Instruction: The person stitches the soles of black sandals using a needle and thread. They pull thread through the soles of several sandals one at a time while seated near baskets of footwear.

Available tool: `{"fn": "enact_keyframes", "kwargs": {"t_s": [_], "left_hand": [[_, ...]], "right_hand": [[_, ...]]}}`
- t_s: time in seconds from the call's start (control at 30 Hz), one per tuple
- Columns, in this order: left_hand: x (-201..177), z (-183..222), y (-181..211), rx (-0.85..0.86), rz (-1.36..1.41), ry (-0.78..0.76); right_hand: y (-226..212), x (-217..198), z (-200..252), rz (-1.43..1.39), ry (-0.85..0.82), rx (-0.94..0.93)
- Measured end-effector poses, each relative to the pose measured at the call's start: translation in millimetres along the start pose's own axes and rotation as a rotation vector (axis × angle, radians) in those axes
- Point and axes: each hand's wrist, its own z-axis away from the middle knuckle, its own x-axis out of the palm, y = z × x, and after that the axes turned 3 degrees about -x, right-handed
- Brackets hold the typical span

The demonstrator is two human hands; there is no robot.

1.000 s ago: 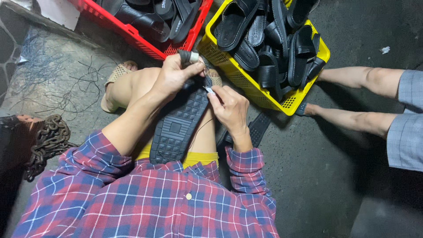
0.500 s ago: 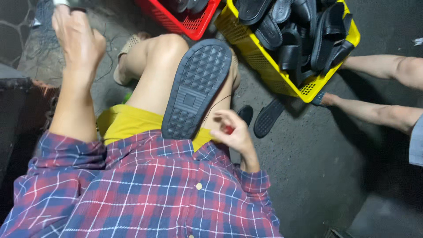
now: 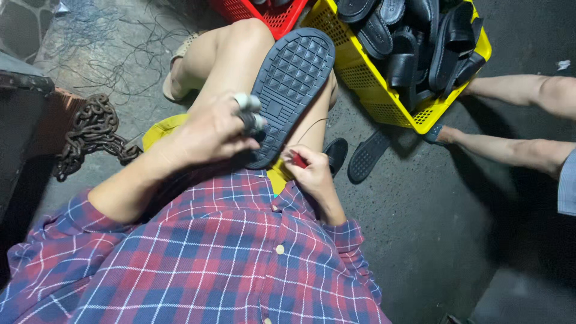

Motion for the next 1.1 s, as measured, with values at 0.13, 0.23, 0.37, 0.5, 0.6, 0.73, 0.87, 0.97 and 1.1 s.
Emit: {"fn": "enact_keyframes", "kwargs": {"t_s": [0.13,0.23,0.37,0.5,0.6,0.73,0.87,0.97,1.1], "left_hand": [[11,4,9,-0.045,-0.173,-0.131],[31,12,-8,-0.101,-0.178,-0.114],[42,26,-30,-0.353,0.305,0.134],[28,28,-25,-0.614,0.63,0.209],[36,34,-30,-0.652,0.664,0.253],[35,30,-23,-0.669,0.706,0.312],[37,35,-24,-0.682,0.744,0.324],[40,36,-23,-0.685,0.766,0.327],[44,38,-24,-0.703,0.844,0.338]], "right_hand": [[-24,-15,-6,-0.025,0.096,-0.146],[-30,-20,-5,0.024,0.182,-0.263],[-58,-21,-6,0.017,0.02,-0.336],[-71,-10,-11,0.334,-0.094,-0.442],[-63,0,-20,0.358,-0.106,-0.391],[-57,9,-29,0.288,-0.108,-0.375],[-63,12,-33,0.338,-0.087,-0.378],[-67,13,-35,0.389,-0.077,-0.386],[-65,15,-35,0.417,-0.06,-0.39]]}}
